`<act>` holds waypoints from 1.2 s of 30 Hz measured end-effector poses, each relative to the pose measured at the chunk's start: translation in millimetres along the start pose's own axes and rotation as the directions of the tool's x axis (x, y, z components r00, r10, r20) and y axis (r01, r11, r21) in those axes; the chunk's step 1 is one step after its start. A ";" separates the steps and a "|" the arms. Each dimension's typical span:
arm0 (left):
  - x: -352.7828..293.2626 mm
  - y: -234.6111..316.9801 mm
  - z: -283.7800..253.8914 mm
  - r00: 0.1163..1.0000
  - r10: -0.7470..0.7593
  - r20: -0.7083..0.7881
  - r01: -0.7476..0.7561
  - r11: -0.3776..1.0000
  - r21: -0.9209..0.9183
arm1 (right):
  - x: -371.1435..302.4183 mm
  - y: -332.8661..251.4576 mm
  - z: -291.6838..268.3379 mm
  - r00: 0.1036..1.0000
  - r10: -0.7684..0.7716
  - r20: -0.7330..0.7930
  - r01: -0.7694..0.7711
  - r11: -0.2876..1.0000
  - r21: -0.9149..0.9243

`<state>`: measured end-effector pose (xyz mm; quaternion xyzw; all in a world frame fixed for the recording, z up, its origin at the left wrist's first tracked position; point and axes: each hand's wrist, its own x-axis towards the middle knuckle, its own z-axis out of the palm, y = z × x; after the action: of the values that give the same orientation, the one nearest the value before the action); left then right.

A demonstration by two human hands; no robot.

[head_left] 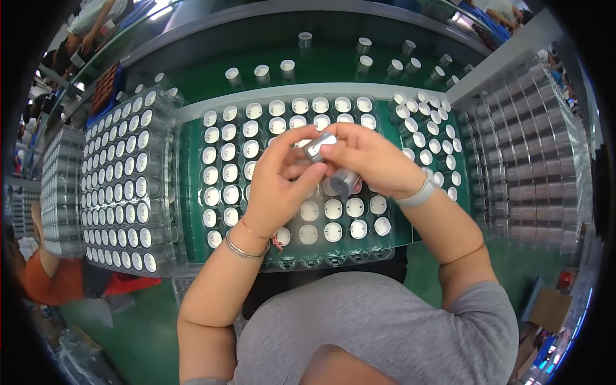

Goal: The person sorts small cylindrical electronic components by hand, placing them into a grid tray.

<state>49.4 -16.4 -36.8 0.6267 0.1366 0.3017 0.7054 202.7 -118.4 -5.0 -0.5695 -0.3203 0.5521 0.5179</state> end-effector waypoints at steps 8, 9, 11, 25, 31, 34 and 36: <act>4.1 -1.9 -3.5 0.998 -0.040 0.054 0.038 0.999 0.034 | -10.7 -7.4 7.4 0.998 0.021 -0.059 -0.023 0.999 -0.023; 3.4 -0.9 -1.6 0.993 -0.117 -0.012 0.117 0.993 -0.003 | -11.6 -5.2 6.6 0.998 0.020 -0.058 -0.021 1.000 -0.020; 4.1 0.3 -0.9 0.977 -0.197 -0.076 0.194 0.980 -0.043 | -12.1 1.8 5.1 0.966 -0.092 -0.240 0.087 0.996 -0.032; 6.4 2.4 -0.5 0.961 -0.277 -0.023 0.275 0.960 -0.053 | -1.1 26.9 -13.0 0.988 -0.105 -0.111 0.134 0.945 0.299; 7.5 1.3 -1.1 0.967 -0.240 -0.090 0.241 0.971 0.001 | -4.0 24.0 -4.9 0.972 -0.174 -0.155 0.208 0.948 0.239; 6.3 0.8 -1.8 0.978 -0.188 -0.086 0.191 0.981 0.033 | -4.2 21.4 -9.0 0.985 -0.108 -0.137 0.131 0.976 0.172; 4.9 2.5 -1.0 0.979 -0.191 -0.065 0.196 0.978 0.076 | -2.0 25.7 -12.1 0.990 -0.104 -0.094 0.125 0.960 0.251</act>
<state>52.0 -12.6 -33.7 0.6300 0.2296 0.2435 0.7008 208.5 -129.8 -30.5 -0.4998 -0.2578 0.5348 0.6306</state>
